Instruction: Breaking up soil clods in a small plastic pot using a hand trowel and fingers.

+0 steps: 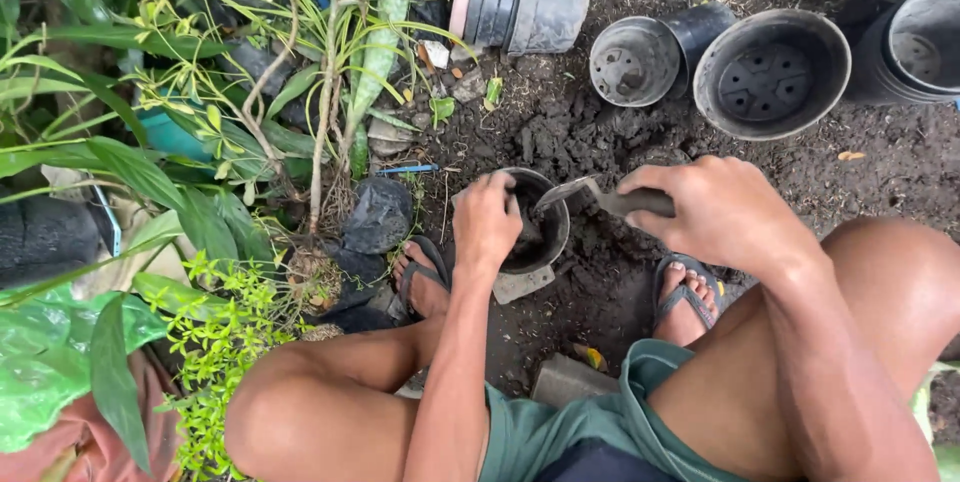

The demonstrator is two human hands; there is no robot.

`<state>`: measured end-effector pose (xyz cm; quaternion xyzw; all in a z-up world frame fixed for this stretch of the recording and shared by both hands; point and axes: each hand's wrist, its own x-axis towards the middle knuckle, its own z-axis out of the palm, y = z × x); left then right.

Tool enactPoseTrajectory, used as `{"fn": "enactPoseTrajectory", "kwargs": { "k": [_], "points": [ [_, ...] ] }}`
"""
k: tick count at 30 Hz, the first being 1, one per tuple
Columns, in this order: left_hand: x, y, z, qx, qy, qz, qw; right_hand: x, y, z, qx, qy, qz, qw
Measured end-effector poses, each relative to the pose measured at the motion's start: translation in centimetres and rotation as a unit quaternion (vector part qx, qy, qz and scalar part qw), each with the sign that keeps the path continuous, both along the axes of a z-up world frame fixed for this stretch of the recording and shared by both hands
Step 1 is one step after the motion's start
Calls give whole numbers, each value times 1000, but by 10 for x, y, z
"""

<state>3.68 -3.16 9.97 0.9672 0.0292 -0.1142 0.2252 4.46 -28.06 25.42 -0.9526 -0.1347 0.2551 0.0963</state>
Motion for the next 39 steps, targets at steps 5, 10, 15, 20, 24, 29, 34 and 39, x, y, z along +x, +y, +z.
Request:
{"fn": "enactPoseTrajectory", "kwargs": {
  "k": [5, 10, 15, 20, 24, 29, 34, 39],
  "points": [
    [-3, 13, -32, 12, -152, 109, 982, -5, 17, -4, 21, 12, 16, 1000],
    [-6, 21, -39, -37, -86, 152, 984, -5, 37, 5, 42, 40, 31, 998],
    [-8, 13, -47, 72, -34, 7, 997, -12, 51, -19, -44, 123, 89, 987],
    [-6, 14, -57, 178, -67, -11, 982, -13, 50, -33, -76, 134, 120, 981],
    [-9, 15, -57, 236, -110, -55, 964, -9, 28, -22, -74, 71, 114, 988],
    [-14, 22, -34, 147, -134, -153, 968, -3, 24, -11, -93, 76, 69, 990],
    [-11, 20, -14, 85, -84, -230, 966, 0, 24, -20, -102, 99, 53, 988],
    [-8, 11, 14, 335, 56, -330, 881, 1, 24, -27, -83, 102, 71, 989]
  ]
}}
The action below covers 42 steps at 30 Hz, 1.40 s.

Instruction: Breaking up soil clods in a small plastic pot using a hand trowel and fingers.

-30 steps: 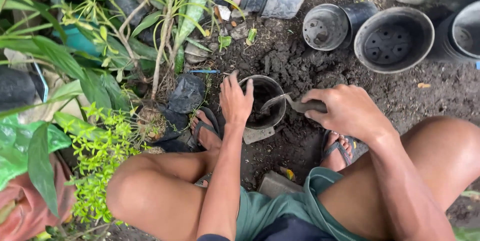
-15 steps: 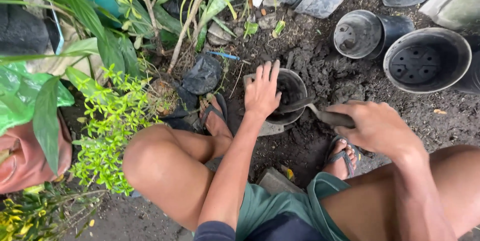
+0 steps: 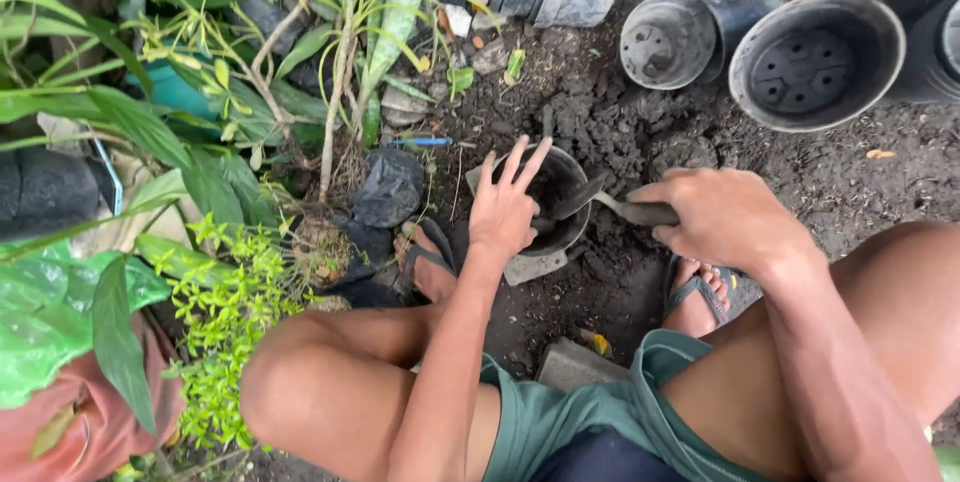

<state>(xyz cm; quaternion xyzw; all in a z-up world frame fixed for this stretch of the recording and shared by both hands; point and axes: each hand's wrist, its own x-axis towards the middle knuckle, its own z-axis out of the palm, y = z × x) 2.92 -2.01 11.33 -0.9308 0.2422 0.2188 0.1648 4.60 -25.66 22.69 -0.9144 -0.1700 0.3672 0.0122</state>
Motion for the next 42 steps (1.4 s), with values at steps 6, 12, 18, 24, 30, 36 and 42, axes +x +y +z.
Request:
{"fn": "enactPoseTrajectory", "kwargs": {
  "k": [6, 12, 18, 24, 30, 36, 42],
  "points": [
    [-3, 1, -17, -49, -50, 22, 997, -2, -2, -9, 21, -4, -9, 1000],
    [-2, 5, -48, -60, -117, 45, 990, -3, -2, 2, 53, -54, -26, 997],
    [-7, 17, -57, -297, -211, 197, 910, -3, 7, -1, 84, -97, 5, 992],
    [9, 23, -93, -260, -105, 417, 864, -16, 14, -32, 97, -135, 48, 985],
    [16, 0, -43, -256, -60, 467, 844, -28, 36, -37, 107, -192, 134, 966],
    [19, -7, -28, -197, -92, 445, 869, -14, 20, 33, 115, -112, 34, 986],
    [18, -8, -40, -197, -87, 445, 869, -15, 33, -15, 128, -105, 38, 985]
  ]
}}
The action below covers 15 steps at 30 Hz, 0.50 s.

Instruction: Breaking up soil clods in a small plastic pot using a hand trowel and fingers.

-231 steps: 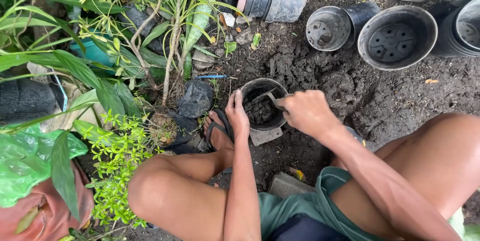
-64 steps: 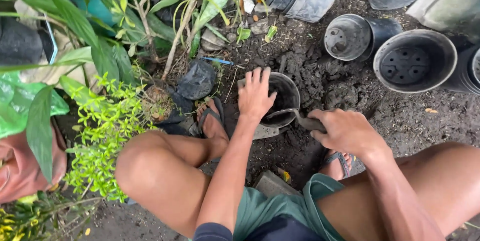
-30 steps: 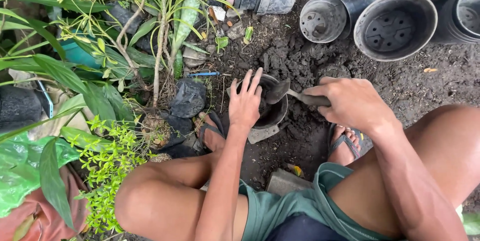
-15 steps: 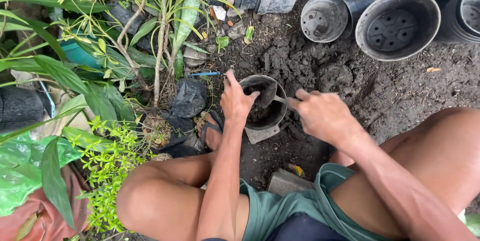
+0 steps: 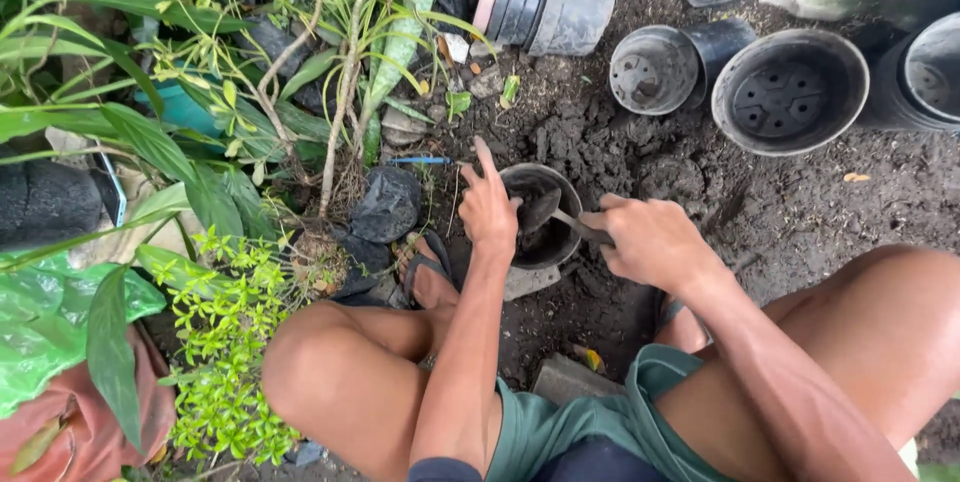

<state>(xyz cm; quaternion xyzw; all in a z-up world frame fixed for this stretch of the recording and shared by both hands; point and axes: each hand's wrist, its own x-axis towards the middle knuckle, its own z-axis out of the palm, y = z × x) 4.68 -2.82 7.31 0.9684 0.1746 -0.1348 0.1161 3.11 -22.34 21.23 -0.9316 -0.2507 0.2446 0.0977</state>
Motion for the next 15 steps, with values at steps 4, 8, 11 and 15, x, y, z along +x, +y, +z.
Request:
{"fn": "enactPoseTrajectory", "kwargs": {
  "k": [4, 8, 11, 15],
  "points": [
    [0, 3, -1, 0, -3, 5, 1000, 2, 3, 4, 4, 4, 11, 1000],
    [-1, 5, -8, -12, -6, -2, 1000, 3, -10, 26, -26, 107, -71, 991],
    [2, 7, -11, -35, -10, 9, 999, 7, -5, 21, -33, 68, -54, 996],
    [1, 21, -24, -73, -18, 30, 997, 1, 12, 0, -37, 66, -37, 996]
  ]
}}
